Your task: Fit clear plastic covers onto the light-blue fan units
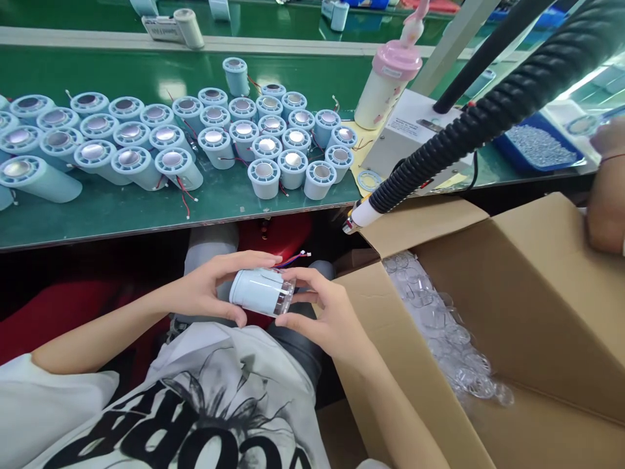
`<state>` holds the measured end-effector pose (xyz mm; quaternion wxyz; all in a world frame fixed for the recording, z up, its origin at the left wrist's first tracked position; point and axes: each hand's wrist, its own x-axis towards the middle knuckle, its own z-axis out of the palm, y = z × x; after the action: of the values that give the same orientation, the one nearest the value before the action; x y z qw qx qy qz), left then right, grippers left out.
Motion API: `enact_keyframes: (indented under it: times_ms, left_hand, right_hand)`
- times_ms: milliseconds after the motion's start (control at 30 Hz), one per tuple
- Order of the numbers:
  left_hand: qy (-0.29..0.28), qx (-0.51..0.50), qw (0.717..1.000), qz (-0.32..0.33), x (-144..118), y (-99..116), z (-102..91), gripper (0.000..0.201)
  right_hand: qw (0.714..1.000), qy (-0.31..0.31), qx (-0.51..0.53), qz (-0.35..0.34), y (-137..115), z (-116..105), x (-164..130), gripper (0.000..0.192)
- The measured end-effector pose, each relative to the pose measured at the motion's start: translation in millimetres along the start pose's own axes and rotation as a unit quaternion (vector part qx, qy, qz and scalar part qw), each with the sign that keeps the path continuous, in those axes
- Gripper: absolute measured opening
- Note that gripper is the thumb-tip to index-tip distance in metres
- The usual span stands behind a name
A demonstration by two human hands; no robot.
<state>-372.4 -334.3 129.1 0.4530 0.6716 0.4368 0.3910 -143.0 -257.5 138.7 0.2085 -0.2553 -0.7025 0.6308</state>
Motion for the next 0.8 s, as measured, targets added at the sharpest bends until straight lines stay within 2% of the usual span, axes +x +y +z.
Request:
enact_keyframes:
  times_ms: [433, 800]
  left_hand:
    - [-0.006, 0.019, 0.999, 0.028, -3.2, 6.0, -3.2, 0.085]
    - [-0.016, 0.033, 0.998, 0.046, -4.5, 3.9, -3.1, 0.084]
  right_hand:
    - [0.983, -0.018, 0.151, 0.101, -3.9, 5.5, 5.4, 0.039]
    - [0.939, -0.013, 0.266, 0.217, 5.9, 13.6, 8.3, 0.044]
